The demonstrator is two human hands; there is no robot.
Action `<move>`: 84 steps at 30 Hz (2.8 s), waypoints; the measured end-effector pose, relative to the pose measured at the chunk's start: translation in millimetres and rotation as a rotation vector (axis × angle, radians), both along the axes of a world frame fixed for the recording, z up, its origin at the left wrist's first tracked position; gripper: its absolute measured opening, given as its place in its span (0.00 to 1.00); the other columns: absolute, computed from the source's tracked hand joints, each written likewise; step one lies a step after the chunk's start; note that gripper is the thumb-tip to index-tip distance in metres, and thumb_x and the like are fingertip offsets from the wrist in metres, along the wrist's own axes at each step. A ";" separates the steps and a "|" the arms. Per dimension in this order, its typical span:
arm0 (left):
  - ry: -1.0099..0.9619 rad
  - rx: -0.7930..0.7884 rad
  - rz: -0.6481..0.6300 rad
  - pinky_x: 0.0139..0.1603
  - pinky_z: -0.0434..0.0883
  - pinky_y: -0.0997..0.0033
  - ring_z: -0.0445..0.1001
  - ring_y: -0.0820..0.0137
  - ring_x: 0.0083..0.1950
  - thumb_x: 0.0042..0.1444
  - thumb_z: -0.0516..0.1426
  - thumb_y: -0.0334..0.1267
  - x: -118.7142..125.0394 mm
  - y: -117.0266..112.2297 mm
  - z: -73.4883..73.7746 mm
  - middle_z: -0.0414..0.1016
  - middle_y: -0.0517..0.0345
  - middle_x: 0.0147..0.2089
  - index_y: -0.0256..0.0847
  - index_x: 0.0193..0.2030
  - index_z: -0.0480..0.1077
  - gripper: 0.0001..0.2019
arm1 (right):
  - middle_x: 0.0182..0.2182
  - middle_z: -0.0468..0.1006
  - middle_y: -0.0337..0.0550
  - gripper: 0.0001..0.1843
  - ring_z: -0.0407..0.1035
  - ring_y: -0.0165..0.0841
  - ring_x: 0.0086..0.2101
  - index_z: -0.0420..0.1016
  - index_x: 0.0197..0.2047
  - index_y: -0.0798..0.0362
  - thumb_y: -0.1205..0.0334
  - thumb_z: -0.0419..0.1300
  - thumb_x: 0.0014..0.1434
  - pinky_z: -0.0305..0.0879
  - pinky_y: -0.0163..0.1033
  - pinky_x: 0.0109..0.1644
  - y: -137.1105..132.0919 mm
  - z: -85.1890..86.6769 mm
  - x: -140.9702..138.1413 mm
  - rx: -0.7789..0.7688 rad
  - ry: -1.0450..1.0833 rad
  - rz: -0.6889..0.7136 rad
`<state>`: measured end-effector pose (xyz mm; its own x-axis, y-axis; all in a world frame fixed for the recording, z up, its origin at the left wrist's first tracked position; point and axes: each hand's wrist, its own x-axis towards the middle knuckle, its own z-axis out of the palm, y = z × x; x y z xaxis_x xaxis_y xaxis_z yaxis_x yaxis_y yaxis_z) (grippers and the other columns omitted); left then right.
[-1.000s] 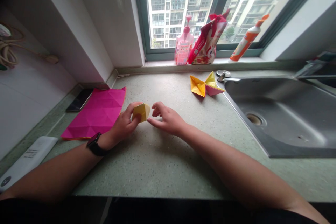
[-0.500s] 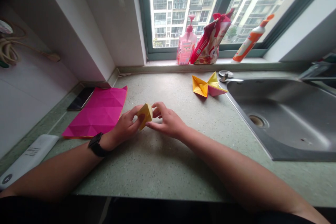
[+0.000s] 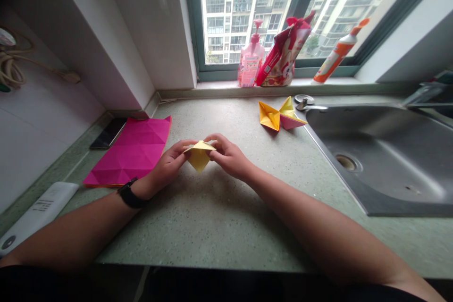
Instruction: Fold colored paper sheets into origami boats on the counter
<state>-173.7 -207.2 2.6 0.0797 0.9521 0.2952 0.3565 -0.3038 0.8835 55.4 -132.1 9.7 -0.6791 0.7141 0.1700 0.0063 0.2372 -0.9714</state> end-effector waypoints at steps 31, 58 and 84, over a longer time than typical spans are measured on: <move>0.717 0.050 -0.005 0.75 0.66 0.41 0.72 0.52 0.69 0.75 0.56 0.45 5.2 -7.3 -9.5 0.76 0.44 0.65 0.43 0.66 0.74 0.19 | 0.45 0.85 0.46 0.13 0.77 0.37 0.41 0.85 0.54 0.47 0.59 0.64 0.69 0.72 0.43 0.48 9.9 -13.2 7.3 0.529 -0.529 -0.150; 1.225 0.029 -0.347 0.80 0.51 0.35 0.53 0.44 0.84 0.81 0.46 0.51 -3.3 -34.2 8.8 0.50 0.47 0.86 0.55 0.84 0.51 0.29 | 0.64 0.79 0.52 0.24 0.73 0.50 0.60 0.81 0.66 0.40 0.47 0.69 0.70 0.69 0.54 0.63 8.3 -7.7 9.8 0.926 -0.868 -0.033; 0.809 0.099 -0.046 0.66 0.74 0.48 0.77 0.52 0.62 0.76 0.55 0.47 13.7 -16.0 0.6 0.81 0.45 0.60 0.40 0.59 0.75 0.16 | 0.63 0.79 0.52 0.28 0.73 0.51 0.60 0.82 0.65 0.40 0.41 0.71 0.66 0.69 0.58 0.64 14.2 -6.6 12.7 0.837 -0.811 -0.004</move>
<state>-160.0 -223.1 3.2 0.3428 0.9153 0.2116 0.8580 -0.3968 0.3263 68.1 -117.9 3.0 -0.8024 0.5872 0.1060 0.5565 0.8006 -0.2220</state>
